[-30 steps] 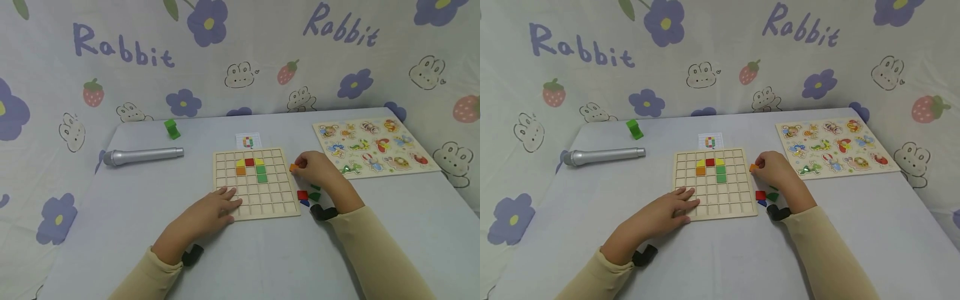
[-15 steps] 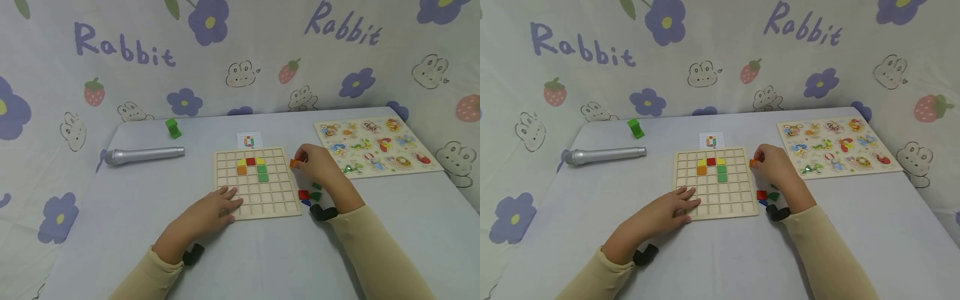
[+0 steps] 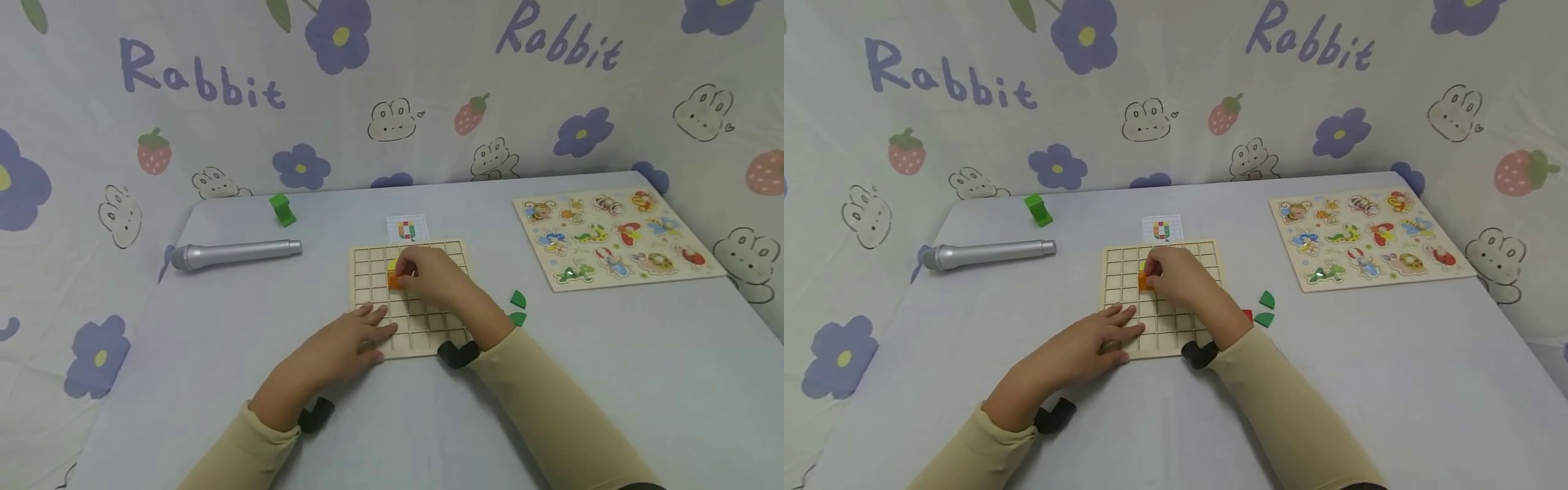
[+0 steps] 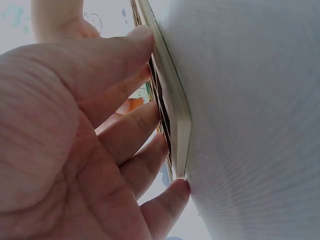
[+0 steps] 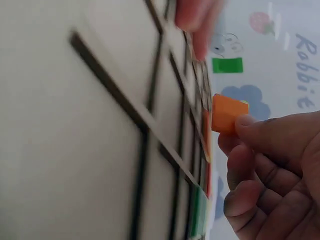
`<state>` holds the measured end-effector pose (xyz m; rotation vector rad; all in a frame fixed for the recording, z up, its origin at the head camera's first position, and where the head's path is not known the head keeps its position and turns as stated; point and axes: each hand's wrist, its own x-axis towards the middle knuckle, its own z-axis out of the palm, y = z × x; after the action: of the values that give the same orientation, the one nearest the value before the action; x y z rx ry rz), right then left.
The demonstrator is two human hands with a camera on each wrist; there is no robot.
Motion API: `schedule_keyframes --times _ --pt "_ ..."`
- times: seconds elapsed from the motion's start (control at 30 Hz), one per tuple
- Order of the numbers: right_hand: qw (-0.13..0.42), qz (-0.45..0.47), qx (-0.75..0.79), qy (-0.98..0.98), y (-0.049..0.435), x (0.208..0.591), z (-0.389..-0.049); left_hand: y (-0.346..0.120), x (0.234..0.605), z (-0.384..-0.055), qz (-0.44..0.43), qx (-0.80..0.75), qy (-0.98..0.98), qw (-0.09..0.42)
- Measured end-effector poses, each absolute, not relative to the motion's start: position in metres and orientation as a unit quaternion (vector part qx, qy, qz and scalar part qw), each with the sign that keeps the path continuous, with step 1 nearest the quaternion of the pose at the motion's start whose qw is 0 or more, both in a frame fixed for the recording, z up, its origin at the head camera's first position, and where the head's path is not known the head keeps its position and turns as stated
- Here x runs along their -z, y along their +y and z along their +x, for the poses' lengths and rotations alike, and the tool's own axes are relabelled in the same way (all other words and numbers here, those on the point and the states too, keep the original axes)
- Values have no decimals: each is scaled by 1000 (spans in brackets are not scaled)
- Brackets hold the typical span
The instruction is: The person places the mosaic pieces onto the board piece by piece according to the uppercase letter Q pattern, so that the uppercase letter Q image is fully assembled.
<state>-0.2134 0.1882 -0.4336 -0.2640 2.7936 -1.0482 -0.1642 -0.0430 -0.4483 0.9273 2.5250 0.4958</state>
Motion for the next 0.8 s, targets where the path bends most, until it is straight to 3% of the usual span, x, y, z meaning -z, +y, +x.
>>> schedule_keyframes --times 0.8 --pt "94 -90 316 940 177 440 -214 -45 447 -163 341 -181 900 202"
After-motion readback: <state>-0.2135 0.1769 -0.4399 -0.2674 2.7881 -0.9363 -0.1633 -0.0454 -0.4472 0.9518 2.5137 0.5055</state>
